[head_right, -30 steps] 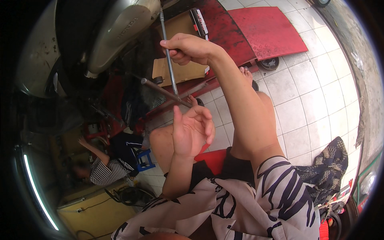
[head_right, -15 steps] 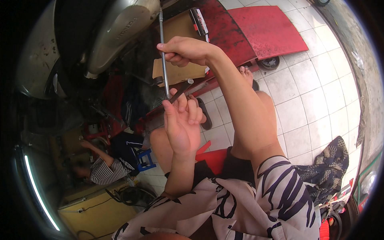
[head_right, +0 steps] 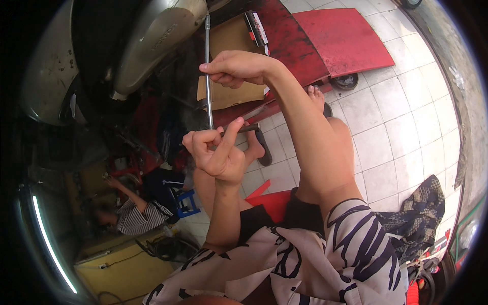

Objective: The person uses a T-handle wrench to unscrew fasteners from the side panel of a scooter. They loosen multiple screws and place them on a piece of cardboard on the floor.

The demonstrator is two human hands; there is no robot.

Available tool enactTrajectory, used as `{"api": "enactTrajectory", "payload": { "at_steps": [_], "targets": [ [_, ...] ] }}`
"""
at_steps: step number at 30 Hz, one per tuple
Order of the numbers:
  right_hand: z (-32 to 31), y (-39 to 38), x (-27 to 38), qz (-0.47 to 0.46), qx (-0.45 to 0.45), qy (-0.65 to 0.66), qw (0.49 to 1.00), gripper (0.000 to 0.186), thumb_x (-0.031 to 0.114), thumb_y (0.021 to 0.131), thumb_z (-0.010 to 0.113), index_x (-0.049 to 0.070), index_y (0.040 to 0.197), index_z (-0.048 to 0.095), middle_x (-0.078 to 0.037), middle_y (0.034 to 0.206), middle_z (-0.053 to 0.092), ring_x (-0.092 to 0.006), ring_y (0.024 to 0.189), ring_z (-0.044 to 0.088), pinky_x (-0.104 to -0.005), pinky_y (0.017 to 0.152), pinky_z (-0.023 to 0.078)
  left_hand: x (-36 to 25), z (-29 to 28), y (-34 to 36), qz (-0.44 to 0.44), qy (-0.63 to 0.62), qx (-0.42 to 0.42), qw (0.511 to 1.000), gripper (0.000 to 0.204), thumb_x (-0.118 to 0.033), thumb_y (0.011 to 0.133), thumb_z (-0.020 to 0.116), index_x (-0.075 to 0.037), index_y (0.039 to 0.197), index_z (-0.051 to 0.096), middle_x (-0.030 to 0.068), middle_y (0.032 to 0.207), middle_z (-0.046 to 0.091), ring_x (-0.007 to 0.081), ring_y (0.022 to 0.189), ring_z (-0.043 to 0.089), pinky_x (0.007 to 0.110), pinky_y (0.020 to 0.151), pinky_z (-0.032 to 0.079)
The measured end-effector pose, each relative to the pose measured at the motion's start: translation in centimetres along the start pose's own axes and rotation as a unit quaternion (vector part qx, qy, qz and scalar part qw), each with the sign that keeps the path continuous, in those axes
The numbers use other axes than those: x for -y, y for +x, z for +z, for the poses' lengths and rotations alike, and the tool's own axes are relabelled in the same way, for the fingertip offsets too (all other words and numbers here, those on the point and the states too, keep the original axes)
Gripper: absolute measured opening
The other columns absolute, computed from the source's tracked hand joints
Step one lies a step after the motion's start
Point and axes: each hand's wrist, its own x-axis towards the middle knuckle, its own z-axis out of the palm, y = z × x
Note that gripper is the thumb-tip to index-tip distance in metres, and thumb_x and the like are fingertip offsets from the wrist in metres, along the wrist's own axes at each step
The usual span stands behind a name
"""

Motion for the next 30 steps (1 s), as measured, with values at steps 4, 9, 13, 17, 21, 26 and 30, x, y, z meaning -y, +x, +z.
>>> {"api": "enactTrajectory", "payload": {
  "at_steps": [4, 9, 13, 17, 21, 26, 30],
  "targets": [
    [-0.2, 0.2, -0.2, -0.012, -0.002, 0.011, 1.000, 0.045, 0.034, 0.098, 0.052, 0.015, 0.060, 0.037, 0.010, 0.056, 0.023, -0.0047, 0.049, 0.019, -0.0235, 0.045, 0.014, -0.8, 0.3, -0.1, 0.002, -0.016, -0.025, 1.000, 0.045, 0.007, 0.058, 0.060, -0.014, 0.093, 0.077, -0.0027, 0.075, 0.039, 0.0178, 0.073, 0.039, 0.034, 0.073, 0.033],
    [-0.2, -0.1, -0.2, -0.007, -0.031, 0.004, 0.999, 0.047, 0.031, 0.098, 0.051, 0.016, 0.058, 0.033, 0.009, 0.055, 0.023, -0.0058, 0.049, 0.018, -0.0245, 0.045, 0.014, -2.6, 0.5, -2.6, -0.136, -0.330, 0.064, 0.932, 0.024, 0.000, 0.077, 0.059, -0.005, 0.096, 0.072, -0.0002, 0.075, 0.046, 0.0172, 0.064, 0.044, 0.031, 0.063, 0.036],
    [-0.1, -0.2, -0.2, -0.018, -0.015, 0.035, 0.999, 0.045, 0.029, 0.097, 0.051, 0.015, 0.058, 0.035, 0.009, 0.055, 0.023, -0.0058, 0.048, 0.018, -0.0247, 0.045, 0.014, -3.3, 0.6, -2.4, -0.427, -0.767, 0.098, 0.469, 0.051, -0.038, 0.099, 0.038, 0.004, 0.118, 0.058, 0.0058, 0.074, 0.053, 0.0153, 0.054, 0.049, 0.027, 0.053, 0.040],
    [0.0, -0.2, 0.1, -0.027, -0.003, 0.072, 0.997, 0.044, 0.029, 0.097, 0.052, 0.014, 0.058, 0.037, 0.009, 0.054, 0.024, -0.0059, 0.048, 0.018, -0.0248, 0.045, 0.015, -3.1, 2.3, -2.2, -0.246, -0.956, 0.161, -0.002, 0.089, -0.067, 0.094, 0.011, 0.005, 0.131, 0.046, 0.0108, 0.072, 0.058, 0.0157, 0.042, 0.050, 0.026, 0.045, 0.040],
    [-0.1, -0.5, 0.0, -0.030, -0.005, 0.077, 0.997, 0.044, 0.029, 0.097, 0.051, 0.014, 0.059, 0.037, 0.009, 0.054, 0.025, -0.0060, 0.048, 0.019, -0.0245, 0.045, 0.016, -4.3, 1.6, -0.3, -0.240, -0.959, 0.139, -0.052, 0.089, -0.075, 0.089, 0.008, -0.013, 0.147, 0.032, 0.0108, 0.074, 0.061, 0.0175, 0.043, 0.055, 0.028, 0.044, 0.042],
    [0.0, -0.6, 0.1, -0.041, -0.003, 0.082, 0.996, 0.043, 0.029, 0.097, 0.050, 0.014, 0.059, 0.037, 0.008, 0.054, 0.026, -0.0062, 0.048, 0.020, -0.0244, 0.045, 0.017, -4.4, 1.0, 1.5, -0.287, -0.950, 0.097, -0.068, 0.088, -0.077, 0.087, 0.020, -0.022, 0.153, 0.000, 0.0099, 0.104, 0.056, 0.0183, 0.051, 0.051, 0.031, 0.049, 0.040],
    [-0.2, -0.8, 0.3, -0.059, 0.001, 0.087, 0.994, 0.042, 0.030, 0.098, 0.049, 0.013, 0.061, 0.038, 0.008, 0.053, 0.026, -0.0063, 0.048, 0.020, -0.0243, 0.045, 0.017, -4.9, 0.7, 1.7, -0.363, -0.926, 0.099, -0.031, 0.088, -0.073, 0.089, 0.030, -0.023, 0.153, -0.002, 0.0028, 0.105, 0.054, 0.0135, 0.054, 0.049, 0.029, 0.054, 0.040]
  ]
}}
